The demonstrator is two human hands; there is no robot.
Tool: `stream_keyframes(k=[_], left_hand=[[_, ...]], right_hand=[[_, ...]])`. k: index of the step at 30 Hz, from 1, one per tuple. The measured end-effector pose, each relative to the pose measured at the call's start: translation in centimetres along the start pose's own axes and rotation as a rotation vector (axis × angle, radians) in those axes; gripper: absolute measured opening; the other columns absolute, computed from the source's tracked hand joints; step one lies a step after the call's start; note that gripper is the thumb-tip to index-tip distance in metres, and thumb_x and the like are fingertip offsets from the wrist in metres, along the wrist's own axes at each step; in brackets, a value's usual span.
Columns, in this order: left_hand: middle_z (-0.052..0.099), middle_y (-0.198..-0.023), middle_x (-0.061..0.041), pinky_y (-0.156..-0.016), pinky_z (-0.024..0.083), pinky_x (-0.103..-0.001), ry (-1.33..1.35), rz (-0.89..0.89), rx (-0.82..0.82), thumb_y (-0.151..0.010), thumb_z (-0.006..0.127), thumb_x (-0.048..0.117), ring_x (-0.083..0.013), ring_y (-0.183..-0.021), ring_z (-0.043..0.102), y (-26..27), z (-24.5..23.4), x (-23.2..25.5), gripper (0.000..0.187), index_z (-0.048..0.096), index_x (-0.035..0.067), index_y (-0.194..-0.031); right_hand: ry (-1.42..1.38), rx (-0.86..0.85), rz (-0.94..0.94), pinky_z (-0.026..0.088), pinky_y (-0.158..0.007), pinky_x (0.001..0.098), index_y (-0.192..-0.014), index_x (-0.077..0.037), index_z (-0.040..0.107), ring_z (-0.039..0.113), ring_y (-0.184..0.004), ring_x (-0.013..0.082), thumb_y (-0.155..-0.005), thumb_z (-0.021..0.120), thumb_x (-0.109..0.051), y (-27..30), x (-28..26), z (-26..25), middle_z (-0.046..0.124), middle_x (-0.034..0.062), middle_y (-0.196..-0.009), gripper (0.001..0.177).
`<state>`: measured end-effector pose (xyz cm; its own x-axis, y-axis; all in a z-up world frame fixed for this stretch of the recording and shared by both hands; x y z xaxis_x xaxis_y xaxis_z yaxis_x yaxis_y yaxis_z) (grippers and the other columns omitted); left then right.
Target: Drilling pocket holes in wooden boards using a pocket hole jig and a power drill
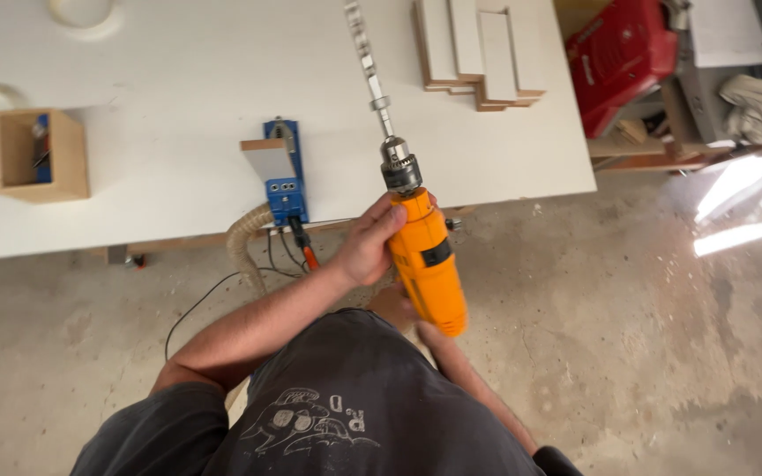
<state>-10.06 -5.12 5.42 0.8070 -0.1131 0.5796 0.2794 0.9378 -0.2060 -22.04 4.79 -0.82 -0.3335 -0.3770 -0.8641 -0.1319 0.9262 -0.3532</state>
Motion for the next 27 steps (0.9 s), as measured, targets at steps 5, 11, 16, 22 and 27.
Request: stream_keyframes(k=[5,11,16,22,27], left_hand=[[0.062,-0.141,-0.017,-0.104,0.054,-0.047,0.074,0.110,0.124,-0.109,0.051,0.038,-0.0292,-0.127,0.063,3.9,-0.5,2.3,0.050,0.051,0.006,-0.146],[0.053,-0.152,-0.013,-0.110,0.050,-0.046,0.153,-0.045,0.144,-0.108,0.045,0.053,-0.0263,-0.137,0.053,8.6,-2.7,3.5,0.061,0.046,0.010,-0.152],[0.060,-0.134,-0.017,-0.105,0.058,-0.052,-0.023,-0.212,0.104,-0.110,0.037,0.043,-0.0262,-0.114,0.067,10.9,-9.3,4.4,0.050,0.044,0.008,-0.146],[0.068,-0.084,0.011,-0.054,0.037,-0.020,-1.487,-0.810,0.219,-0.099,0.061,0.054,-0.0028,-0.059,0.049,11.5,-20.4,13.9,0.029,0.073,0.028,-0.099],[0.008,-0.174,-0.011,-0.130,0.014,-0.044,-1.476,-0.646,0.228,-0.072,0.093,0.036,-0.0269,-0.158,0.013,6.6,-26.1,16.2,0.129,0.005,0.014,-0.164]], right_hand=[[0.022,-0.063,0.096,0.059,-0.087,0.0398,-0.105,0.000,0.076,0.072,-0.104,0.0335,-0.063,0.097,-0.014,1.9,4.6,-5.4,0.077,0.0179,-0.104,0.049],[0.211,-0.360,0.298,0.048,-0.042,0.0248,-0.065,-0.011,0.072,0.060,-0.044,0.0116,-0.072,0.089,-0.024,-2.7,-4.0,-7.7,0.068,-0.0001,-0.054,0.022],[0.471,-0.441,0.415,0.043,-0.037,0.0266,-0.073,-0.009,0.072,0.050,-0.043,0.0104,-0.073,0.087,-0.025,-5.1,-7.4,-8.1,0.064,-0.0015,-0.057,0.022],[0.776,-0.492,0.454,0.040,-0.042,0.0325,-0.100,-0.011,0.078,0.051,-0.047,0.0148,-0.072,0.083,-0.022,-10.6,-13.7,-5.9,0.068,0.0039,-0.065,0.031],[0.895,-0.544,0.477,0.041,-0.052,0.0339,-0.095,-0.015,0.078,0.050,-0.054,0.0170,-0.078,0.079,-0.023,-13.9,-17.4,-1.3,0.064,0.0033,-0.063,0.019]])
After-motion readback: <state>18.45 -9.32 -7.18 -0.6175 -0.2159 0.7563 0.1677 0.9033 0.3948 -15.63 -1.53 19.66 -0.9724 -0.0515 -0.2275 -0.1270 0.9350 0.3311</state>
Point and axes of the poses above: each hand's wrist, its own y-axis away from the middle knuckle, its own z-axis out of the palm, x = y × z, the point moved 8 cm from there along -y, towards the middle knuckle
